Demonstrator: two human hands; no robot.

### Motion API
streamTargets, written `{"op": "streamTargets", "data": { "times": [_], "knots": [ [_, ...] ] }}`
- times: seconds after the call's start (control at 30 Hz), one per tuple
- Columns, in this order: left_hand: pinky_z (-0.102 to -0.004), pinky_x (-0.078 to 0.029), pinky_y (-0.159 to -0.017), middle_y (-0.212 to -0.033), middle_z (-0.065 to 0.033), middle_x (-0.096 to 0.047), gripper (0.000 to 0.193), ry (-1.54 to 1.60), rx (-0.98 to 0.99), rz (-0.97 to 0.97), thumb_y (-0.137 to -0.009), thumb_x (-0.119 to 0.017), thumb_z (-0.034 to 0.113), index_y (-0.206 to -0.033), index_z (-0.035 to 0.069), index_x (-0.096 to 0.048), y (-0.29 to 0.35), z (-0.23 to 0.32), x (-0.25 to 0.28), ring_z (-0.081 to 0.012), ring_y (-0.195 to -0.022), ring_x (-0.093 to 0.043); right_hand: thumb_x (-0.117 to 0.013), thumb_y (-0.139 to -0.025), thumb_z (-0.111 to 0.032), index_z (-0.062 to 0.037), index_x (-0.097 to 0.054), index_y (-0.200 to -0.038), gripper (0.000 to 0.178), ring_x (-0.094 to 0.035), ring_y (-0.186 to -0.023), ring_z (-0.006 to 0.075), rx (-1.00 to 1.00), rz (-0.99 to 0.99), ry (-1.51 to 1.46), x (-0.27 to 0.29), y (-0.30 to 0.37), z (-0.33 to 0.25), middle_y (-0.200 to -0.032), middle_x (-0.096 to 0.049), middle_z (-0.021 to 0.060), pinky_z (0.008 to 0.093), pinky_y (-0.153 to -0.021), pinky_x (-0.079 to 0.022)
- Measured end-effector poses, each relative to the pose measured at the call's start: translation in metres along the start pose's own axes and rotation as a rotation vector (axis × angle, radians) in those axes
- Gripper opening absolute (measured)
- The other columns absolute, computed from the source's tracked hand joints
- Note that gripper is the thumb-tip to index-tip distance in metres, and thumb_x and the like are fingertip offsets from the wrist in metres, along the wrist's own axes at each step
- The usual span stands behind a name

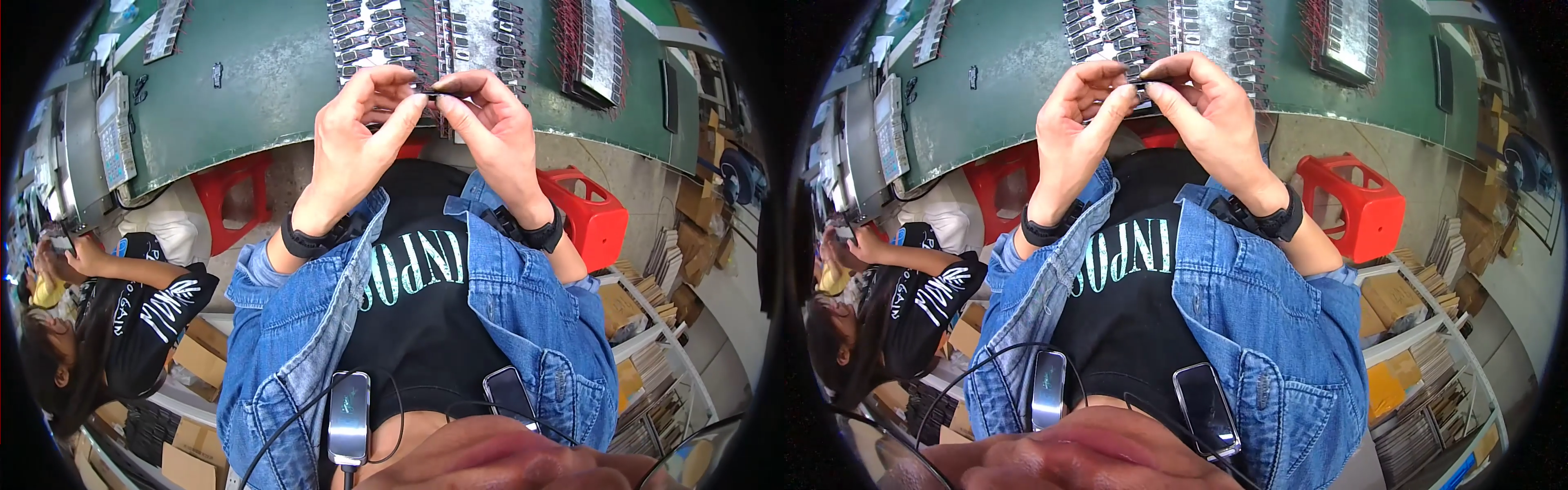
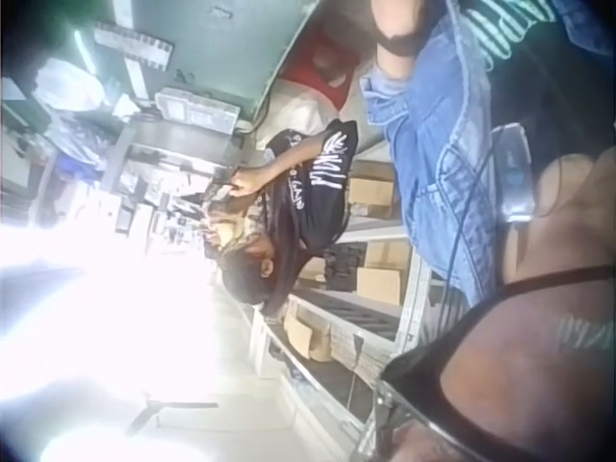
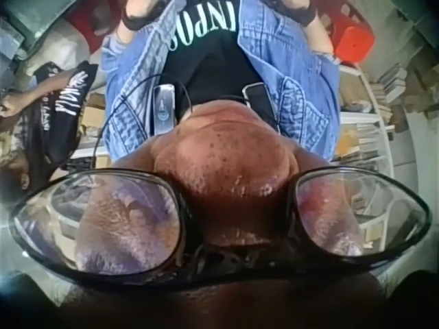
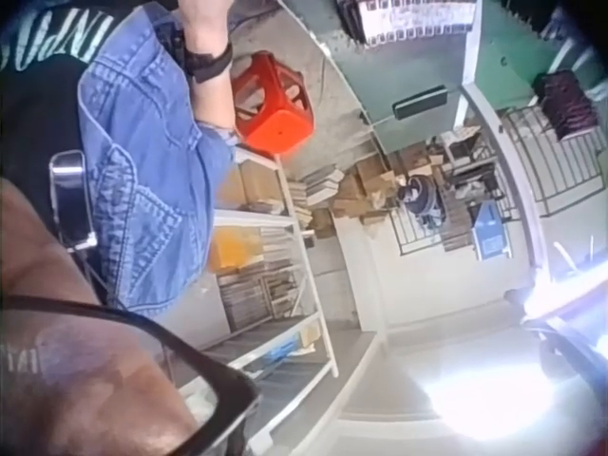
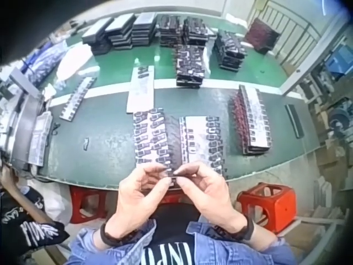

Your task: The person picks up a speaker from the table, presses it into a slot on a metal plate, and repeats this process for several components.

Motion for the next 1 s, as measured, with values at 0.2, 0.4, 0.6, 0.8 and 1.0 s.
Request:
{"op": "streamTargets", "data": {
  "times": [0.2, 0.4, 0.6, 0.8, 1.0],
  "knots": [
    [-0.0279, -0.053, -0.058, -0.082, -0.0084, -0.064, 0.009, -0.442, -0.315, -0.080, -0.086, -0.069, 0.004, -0.092, 0.001, -0.064, 0.000, 0.024, -0.007, -0.0184, -0.069, -0.066, -0.060, -0.096, -0.005, -0.0002, -0.061, -0.112, 0.017, -0.061, -0.099, 0.0095, -0.092, -0.066, -0.116, 0.003, 0.000, 0.006, -0.107, -0.063, 0.0041, 0.0225, -0.087, -0.048],
    [-0.0308, -0.052, -0.054, -0.079, -0.0088, -0.061, 0.006, -0.509, -0.447, -0.050, -0.084, -0.068, 0.003, -0.088, 0.003, -0.063, 0.008, 0.039, -0.016, -0.0231, -0.064, -0.064, -0.059, -0.097, -0.006, -0.0007, -0.061, -0.111, 0.015, -0.062, -0.098, 0.0094, -0.069, -0.107, -0.119, 0.007, 0.003, 0.004, -0.106, -0.064, 0.0036, 0.0236, -0.085, -0.048],
    [-0.0329, -0.051, -0.054, -0.077, -0.0096, -0.061, 0.010, -0.644, -0.668, -0.233, -0.080, -0.070, 0.002, -0.087, 0.005, -0.063, 0.034, 0.049, -0.049, -0.0270, -0.061, -0.062, -0.059, -0.094, -0.003, -0.0006, -0.060, -0.102, 0.009, -0.062, -0.093, 0.0118, 0.420, -0.126, 0.748, -0.005, 0.020, -0.016, -0.098, -0.064, 0.0057, 0.0271, -0.082, -0.052],
    [-0.0318, -0.052, -0.056, -0.079, -0.0097, -0.064, 0.011, -0.549, -0.760, -0.025, -0.080, -0.071, 0.004, -0.089, 0.006, -0.064, 0.022, 0.087, -0.019, -0.0252, -0.063, -0.064, -0.050, -0.099, 0.000, -0.0011, -0.056, -0.112, 0.015, -0.061, -0.092, 0.0133, 0.280, 0.064, 0.312, 0.028, 0.024, -0.029, -0.109, -0.059, 0.0067, 0.0255, -0.082, -0.049],
    [-0.0322, -0.054, -0.059, -0.081, -0.0094, -0.066, 0.010, -0.577, -0.531, 0.025, -0.083, -0.070, 0.007, -0.092, 0.006, -0.066, -0.008, 0.067, 0.001, -0.0260, -0.068, -0.067, -0.052, -0.098, 0.000, -0.0001, -0.057, -0.113, 0.015, -0.061, -0.089, 0.0108, 0.350, 0.299, 0.190, 0.079, 0.021, -0.052, -0.106, -0.058, 0.0055, 0.0245, -0.081, -0.049]
  ]
}}
Point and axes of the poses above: each hand's wrist, its own y-axis away from the middle knuckle, its own x-axis out of the back of the hand, z = x × y, the point moved 7 cm from there along -y, towards the middle knuckle
